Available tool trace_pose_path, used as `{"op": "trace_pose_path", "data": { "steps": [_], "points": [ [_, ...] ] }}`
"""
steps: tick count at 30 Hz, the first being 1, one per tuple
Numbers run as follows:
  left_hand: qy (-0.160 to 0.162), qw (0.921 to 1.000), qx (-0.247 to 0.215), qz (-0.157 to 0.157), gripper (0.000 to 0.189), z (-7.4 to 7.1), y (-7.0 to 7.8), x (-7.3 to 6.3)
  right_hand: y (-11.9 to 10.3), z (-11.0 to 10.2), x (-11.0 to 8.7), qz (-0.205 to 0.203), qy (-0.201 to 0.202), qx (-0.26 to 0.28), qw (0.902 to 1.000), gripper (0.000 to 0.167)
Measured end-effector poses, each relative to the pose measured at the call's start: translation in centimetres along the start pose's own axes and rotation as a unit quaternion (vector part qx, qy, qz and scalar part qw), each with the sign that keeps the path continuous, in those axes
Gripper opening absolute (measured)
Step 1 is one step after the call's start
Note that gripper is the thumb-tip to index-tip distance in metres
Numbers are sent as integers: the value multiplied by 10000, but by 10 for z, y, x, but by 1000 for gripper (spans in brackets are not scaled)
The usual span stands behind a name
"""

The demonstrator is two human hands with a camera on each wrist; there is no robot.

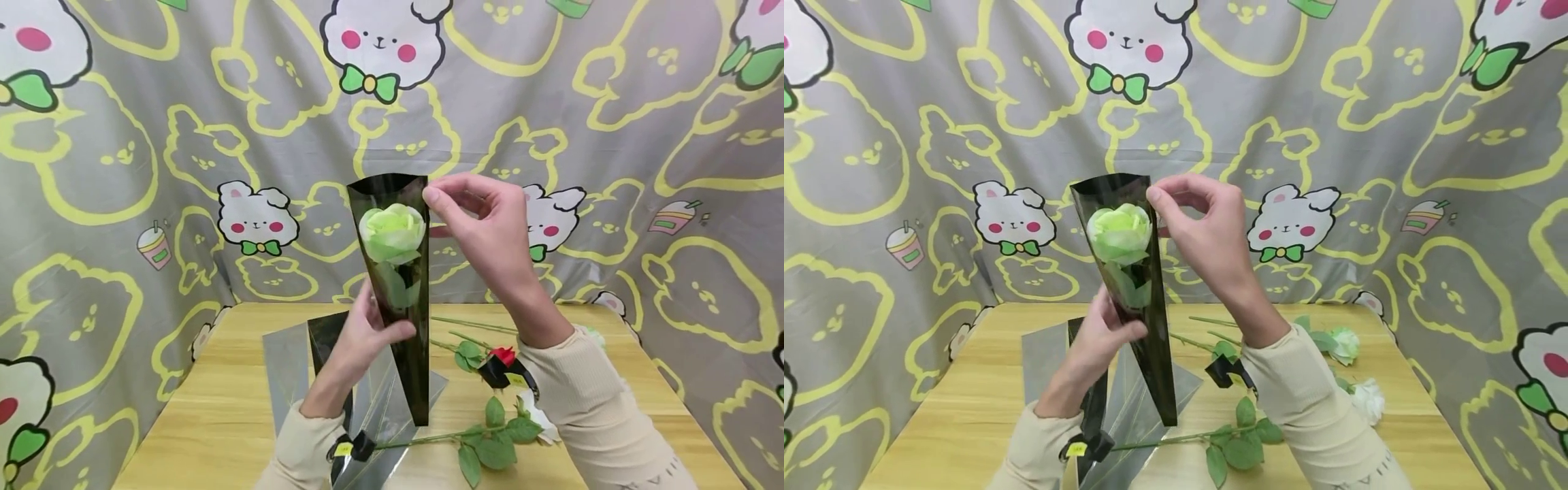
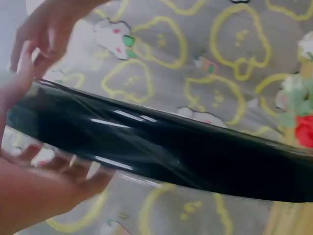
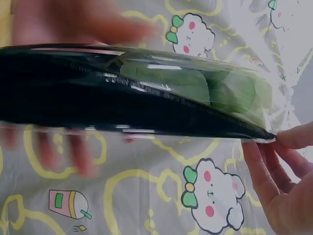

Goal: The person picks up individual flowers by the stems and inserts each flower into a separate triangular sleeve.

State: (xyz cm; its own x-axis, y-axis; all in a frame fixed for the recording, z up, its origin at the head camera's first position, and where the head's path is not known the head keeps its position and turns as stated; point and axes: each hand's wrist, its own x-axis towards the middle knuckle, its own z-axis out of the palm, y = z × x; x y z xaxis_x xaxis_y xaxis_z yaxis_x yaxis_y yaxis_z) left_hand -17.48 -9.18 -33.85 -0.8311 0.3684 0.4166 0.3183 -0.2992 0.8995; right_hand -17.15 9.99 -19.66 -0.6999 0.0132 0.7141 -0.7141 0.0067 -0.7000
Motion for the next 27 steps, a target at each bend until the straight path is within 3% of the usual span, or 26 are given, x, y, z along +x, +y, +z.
{"op": "trace_pose_path", "data": {
  "steps": [2, 6, 11, 16, 20, 23, 27],
  "points": [
    [-349, 9992, 64, -158, 89, 1, -11, -8, 2, -3, 2, -36, 190, -29, 9998, 13],
    [-399, 9980, 320, -368, 79, 2, -22, -19, 10, -15, 3, 120, 421, 69, 9990, 14],
    [5, 9968, 389, -705, 73, -13, -24, -24, 30, -38, -12, 587, 370, 210, 9974, 23],
    [540, 9921, 305, -1091, 66, -51, -26, -33, 70, -60, -63, 1424, 162, -461, 9886, 28],
    [949, 9828, 482, -1513, 58, -85, -36, -47, 113, -66, -113, 2191, -814, -1380, 9625, 24],
    [1200, 9730, 653, -1860, 61, -107, -49, -64, 139, -68, -143, 2623, -1630, -1632, 9370, 22],
    [1518, 9620, 581, -2192, 60, -128, -71, -83, 158, -70, -165, 2945, -2201, -1742, 9135, 19]
  ]
}}
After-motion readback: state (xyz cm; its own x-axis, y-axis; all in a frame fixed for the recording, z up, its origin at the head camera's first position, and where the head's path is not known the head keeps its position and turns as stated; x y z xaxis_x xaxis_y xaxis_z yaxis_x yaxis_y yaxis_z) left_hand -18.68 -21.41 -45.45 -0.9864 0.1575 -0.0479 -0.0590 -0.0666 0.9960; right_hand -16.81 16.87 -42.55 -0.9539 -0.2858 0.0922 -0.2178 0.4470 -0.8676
